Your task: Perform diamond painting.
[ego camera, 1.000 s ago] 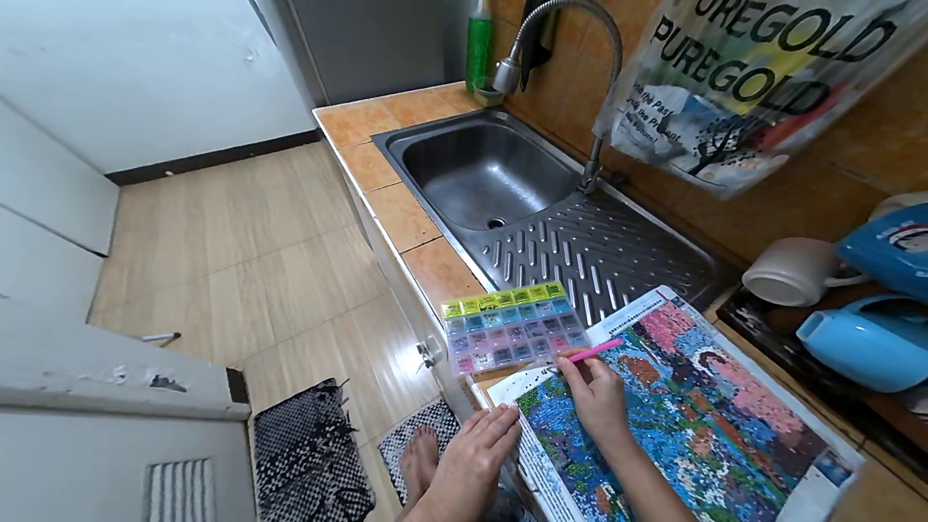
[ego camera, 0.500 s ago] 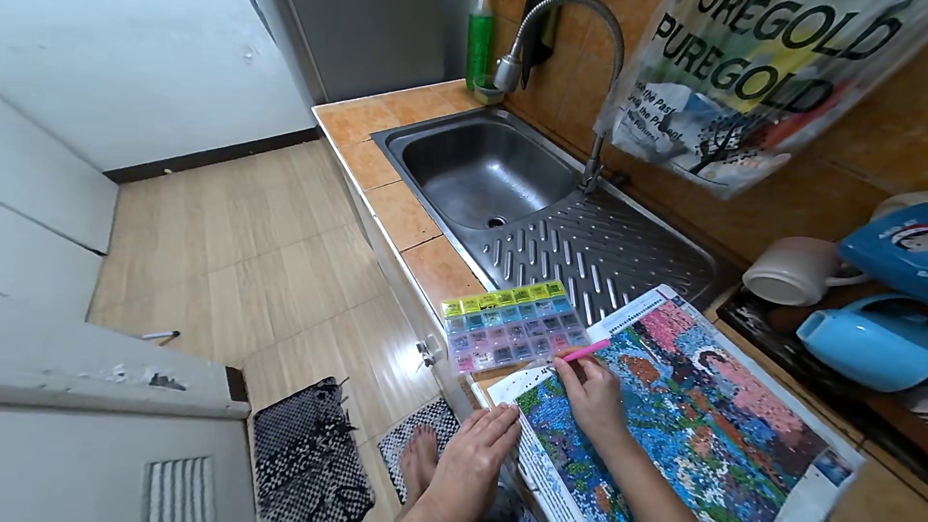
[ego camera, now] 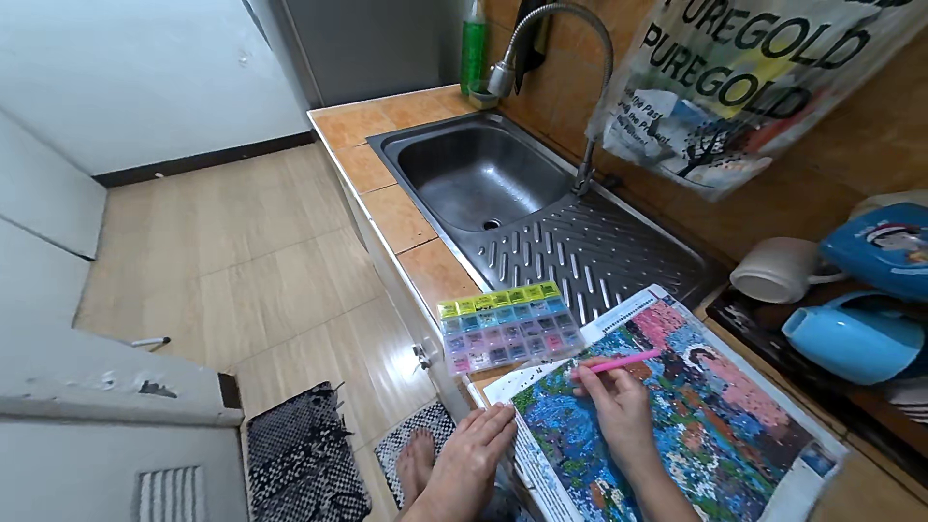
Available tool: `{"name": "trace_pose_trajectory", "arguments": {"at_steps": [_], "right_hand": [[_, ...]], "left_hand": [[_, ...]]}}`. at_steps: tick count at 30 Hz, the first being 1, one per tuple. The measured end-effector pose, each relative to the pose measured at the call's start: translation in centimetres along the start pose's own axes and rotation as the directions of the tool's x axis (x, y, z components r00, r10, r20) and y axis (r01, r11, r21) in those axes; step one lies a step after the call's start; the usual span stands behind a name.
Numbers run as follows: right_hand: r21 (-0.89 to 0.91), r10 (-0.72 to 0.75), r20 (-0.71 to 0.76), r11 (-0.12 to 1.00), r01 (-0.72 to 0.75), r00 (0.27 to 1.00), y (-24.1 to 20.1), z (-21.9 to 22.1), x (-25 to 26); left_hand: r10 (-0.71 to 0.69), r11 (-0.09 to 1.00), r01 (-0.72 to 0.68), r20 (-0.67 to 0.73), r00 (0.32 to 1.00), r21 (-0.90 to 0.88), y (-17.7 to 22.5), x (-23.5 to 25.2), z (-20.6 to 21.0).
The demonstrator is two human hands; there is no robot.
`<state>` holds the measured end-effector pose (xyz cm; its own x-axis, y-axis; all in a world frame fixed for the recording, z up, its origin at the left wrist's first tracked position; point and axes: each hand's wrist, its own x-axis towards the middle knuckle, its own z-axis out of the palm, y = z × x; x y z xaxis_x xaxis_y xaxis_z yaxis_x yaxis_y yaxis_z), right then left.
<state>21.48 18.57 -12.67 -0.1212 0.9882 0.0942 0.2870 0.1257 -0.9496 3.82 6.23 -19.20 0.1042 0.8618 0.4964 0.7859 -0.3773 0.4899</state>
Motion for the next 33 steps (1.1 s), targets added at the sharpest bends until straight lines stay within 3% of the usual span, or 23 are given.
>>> {"name": "trace_pose_trajectory", "arguments": {"at_steps": [5,12,33], "right_hand": [[0.106,0.054,-0.012,0.993,-0.053,0.998,0.1,-2.6,-3.3],[0.117,0.199,0.028,0.973,-0.201,0.98,-0.2,-5.0,-8.2],[0.048,0.059,0.026,0.997,-0.06,0.998,1.2,-4.9,-10.4]], "left_hand": [[0.014,1.0,-0.014,-0.019,1.0,0.013,-0.1,-0.1,0.1],[0.016,0.999,-0.015,-0.029,0.999,0.031,-0.1,-0.1,0.3],[0.028,0.998,-0.026,-0.047,0.999,0.05,-0.4,0.0,0.4]]}}
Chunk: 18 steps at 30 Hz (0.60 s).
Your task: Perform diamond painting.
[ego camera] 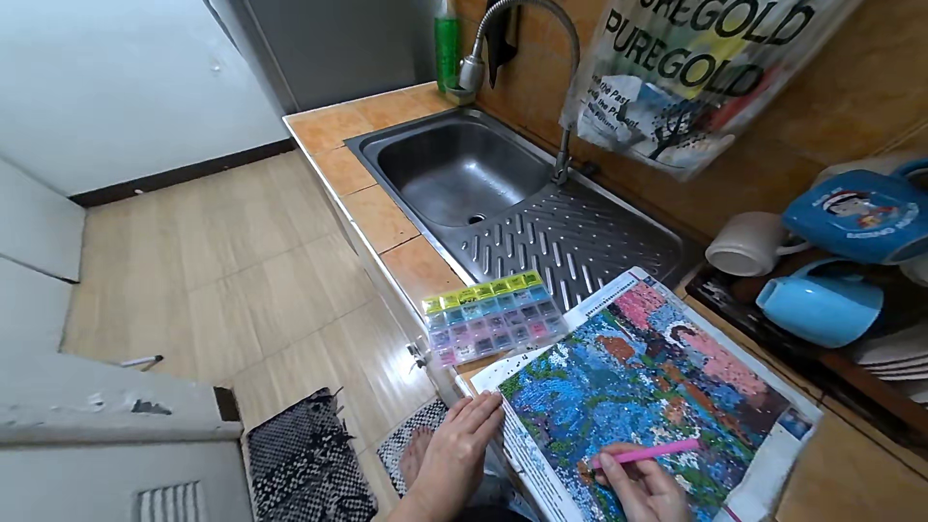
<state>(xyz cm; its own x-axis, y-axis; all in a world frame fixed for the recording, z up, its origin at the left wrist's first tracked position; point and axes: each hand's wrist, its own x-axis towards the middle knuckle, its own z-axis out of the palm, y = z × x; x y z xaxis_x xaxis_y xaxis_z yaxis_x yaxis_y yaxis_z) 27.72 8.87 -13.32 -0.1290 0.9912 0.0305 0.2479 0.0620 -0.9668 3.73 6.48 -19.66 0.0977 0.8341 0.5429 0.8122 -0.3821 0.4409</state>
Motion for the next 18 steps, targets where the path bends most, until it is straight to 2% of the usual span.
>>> {"name": "trace_pose_trajectory", "arguments": {"at_steps": [6,18], "right_hand": [[-0.054,-0.088,0.016,0.995,0.089,0.996,0.88,0.21,-0.04],[-0.115,-0.099,0.006,0.988,0.099,0.995,1.03,0.34,0.09]], "left_hand": [[-0.004,1.0,0.004,0.005,1.0,0.007,-0.02,-0.12,0.02],[-0.003,1.0,0.003,0.005,1.0,0.008,-0.07,-0.05,-0.02]]}}
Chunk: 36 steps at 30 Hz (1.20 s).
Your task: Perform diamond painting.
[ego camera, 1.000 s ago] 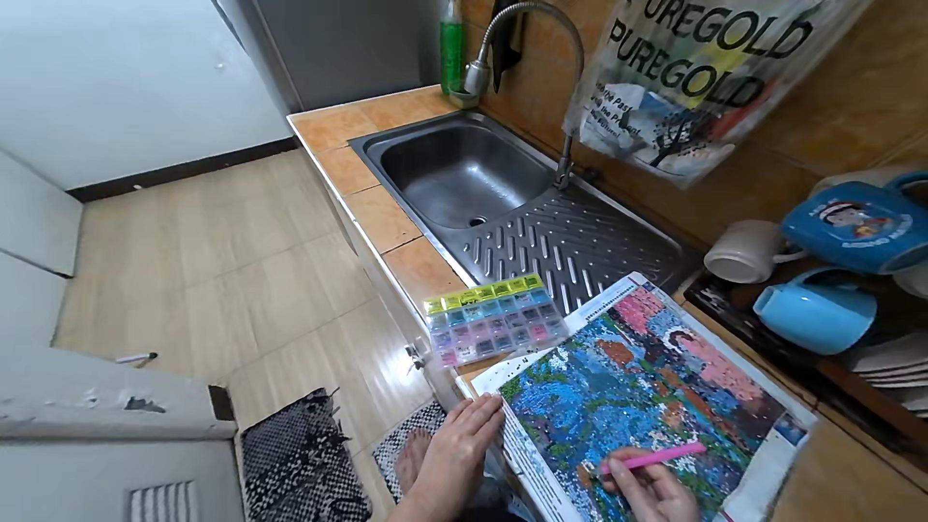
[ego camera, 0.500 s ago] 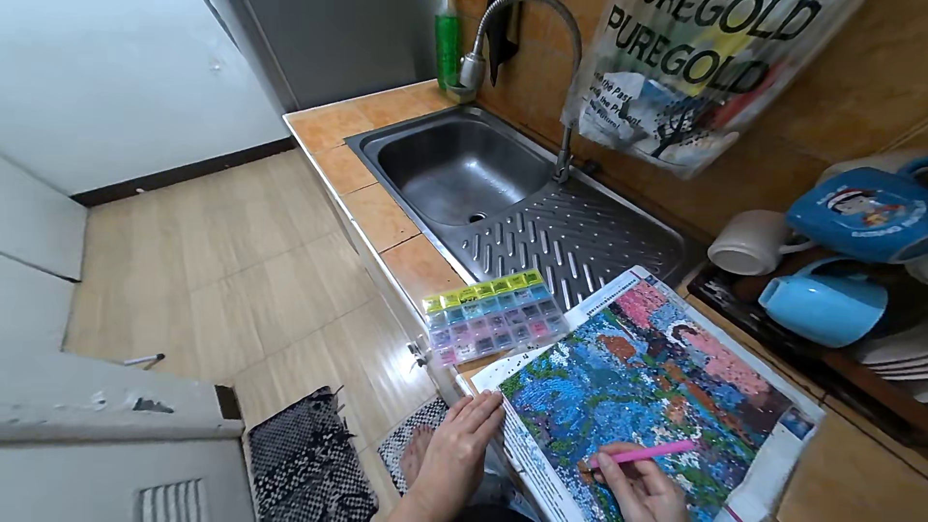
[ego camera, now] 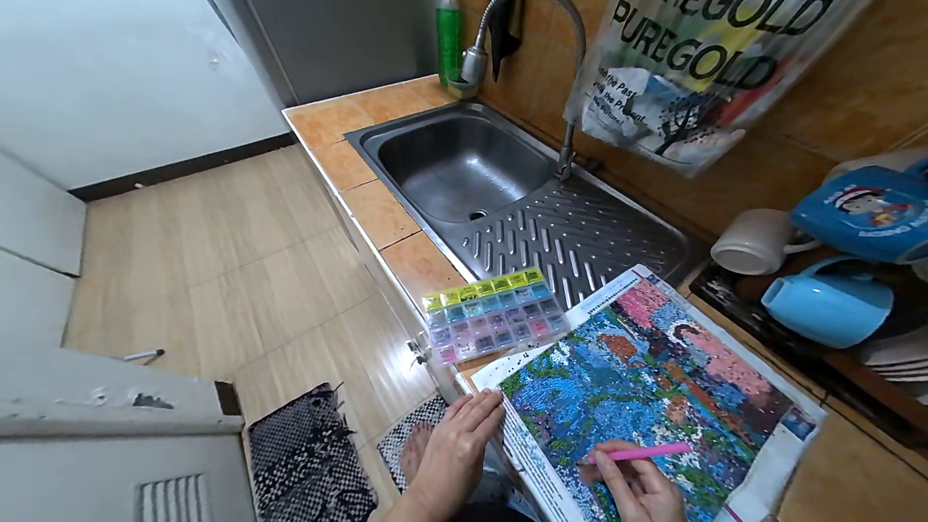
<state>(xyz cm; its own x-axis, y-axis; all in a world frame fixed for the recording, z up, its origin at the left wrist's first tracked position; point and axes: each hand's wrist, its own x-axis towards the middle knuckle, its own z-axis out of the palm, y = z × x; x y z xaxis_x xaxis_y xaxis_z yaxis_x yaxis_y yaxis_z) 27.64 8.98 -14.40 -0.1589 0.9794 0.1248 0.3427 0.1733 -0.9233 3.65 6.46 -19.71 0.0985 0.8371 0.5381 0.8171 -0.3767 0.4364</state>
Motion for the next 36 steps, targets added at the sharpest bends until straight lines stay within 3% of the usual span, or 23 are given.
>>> {"name": "trace_pose_trajectory", "arguments": {"at_steps": [16,24,27,31,36], "right_hand": [[-0.143,-0.087,0.033,0.986,0.091,0.996,-0.1,0.2,0.2],[-0.272,-0.298,0.11,0.909,0.317,0.948,0.7,0.4,0.2],[-0.212,-0.175,0.093,0.958,0.191,0.98,-0.1,0.1,0.4],[0.126,0.154,-0.018,0.981,-0.151,0.988,-1.4,-1.1,1.3],[0.254,0.243,-0.112,0.945,-0.208,0.964,-1.9,-2.2,2.0]], "left_hand": [[-0.003,1.0,0.003,0.022,1.0,-0.027,0.0,0.1,-0.3],[-0.01,0.999,0.011,0.024,1.0,-0.039,0.0,0.1,-0.2],[-0.015,0.999,0.017,0.034,0.999,-0.048,0.0,0.1,-0.3],[-0.01,0.996,0.012,0.024,1.0,-0.089,-0.2,-0.5,-0.6],[0.018,0.998,-0.018,0.007,1.0,-0.054,-0.3,-1.0,-0.3]]}}
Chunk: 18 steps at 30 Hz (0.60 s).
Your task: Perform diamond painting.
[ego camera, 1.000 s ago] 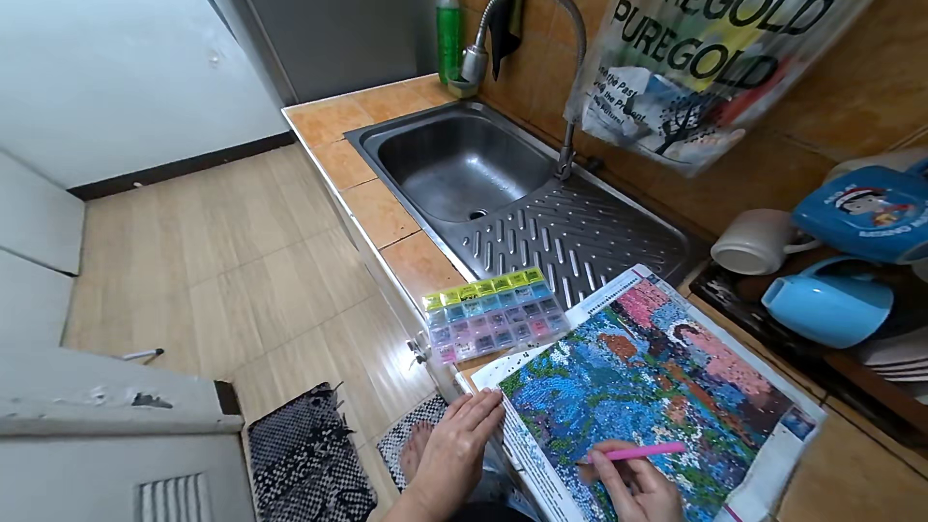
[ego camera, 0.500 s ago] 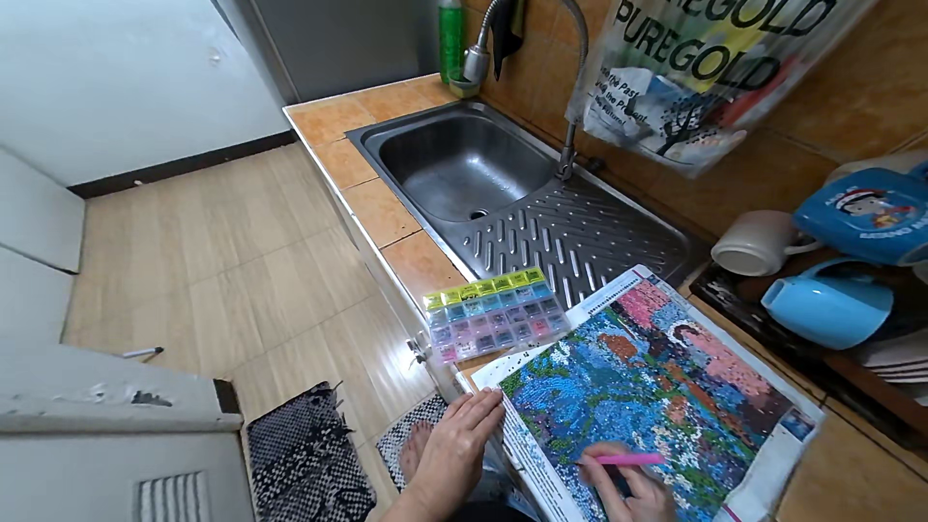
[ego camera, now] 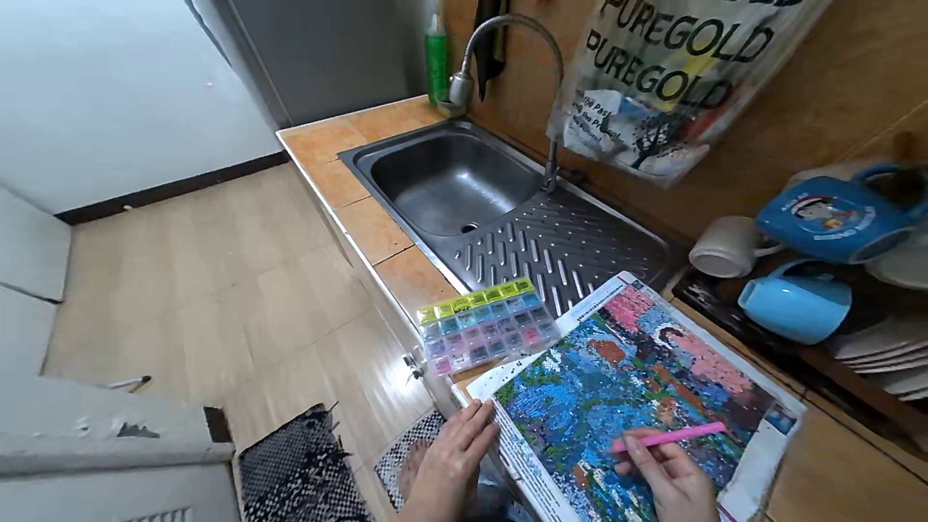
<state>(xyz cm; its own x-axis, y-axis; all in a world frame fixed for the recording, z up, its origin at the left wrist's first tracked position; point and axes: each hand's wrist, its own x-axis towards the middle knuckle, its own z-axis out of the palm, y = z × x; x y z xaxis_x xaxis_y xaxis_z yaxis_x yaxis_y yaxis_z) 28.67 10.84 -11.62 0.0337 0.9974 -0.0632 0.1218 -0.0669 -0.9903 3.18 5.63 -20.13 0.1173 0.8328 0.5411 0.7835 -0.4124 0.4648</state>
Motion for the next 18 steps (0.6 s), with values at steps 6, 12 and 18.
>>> {"name": "trace_pose_trajectory", "arguments": {"at_steps": [6,12,18], "right_hand": [[-0.067,-0.05,0.038,0.996,0.053,0.998,0.0,0.7,-0.5],[-0.201,-0.287,0.061,0.935,0.293,0.956,-0.1,2.8,0.7],[-0.307,-0.335,0.142,0.88,0.363,0.931,-0.8,6.6,5.6]], "left_hand": [[-0.017,0.998,0.013,0.07,0.997,0.06,0.2,0.4,-0.5],[-0.059,0.997,0.054,0.106,0.993,0.055,0.5,1.0,-1.0],[-0.092,0.996,0.093,0.185,0.978,0.004,0.7,1.5,-1.7]]}}
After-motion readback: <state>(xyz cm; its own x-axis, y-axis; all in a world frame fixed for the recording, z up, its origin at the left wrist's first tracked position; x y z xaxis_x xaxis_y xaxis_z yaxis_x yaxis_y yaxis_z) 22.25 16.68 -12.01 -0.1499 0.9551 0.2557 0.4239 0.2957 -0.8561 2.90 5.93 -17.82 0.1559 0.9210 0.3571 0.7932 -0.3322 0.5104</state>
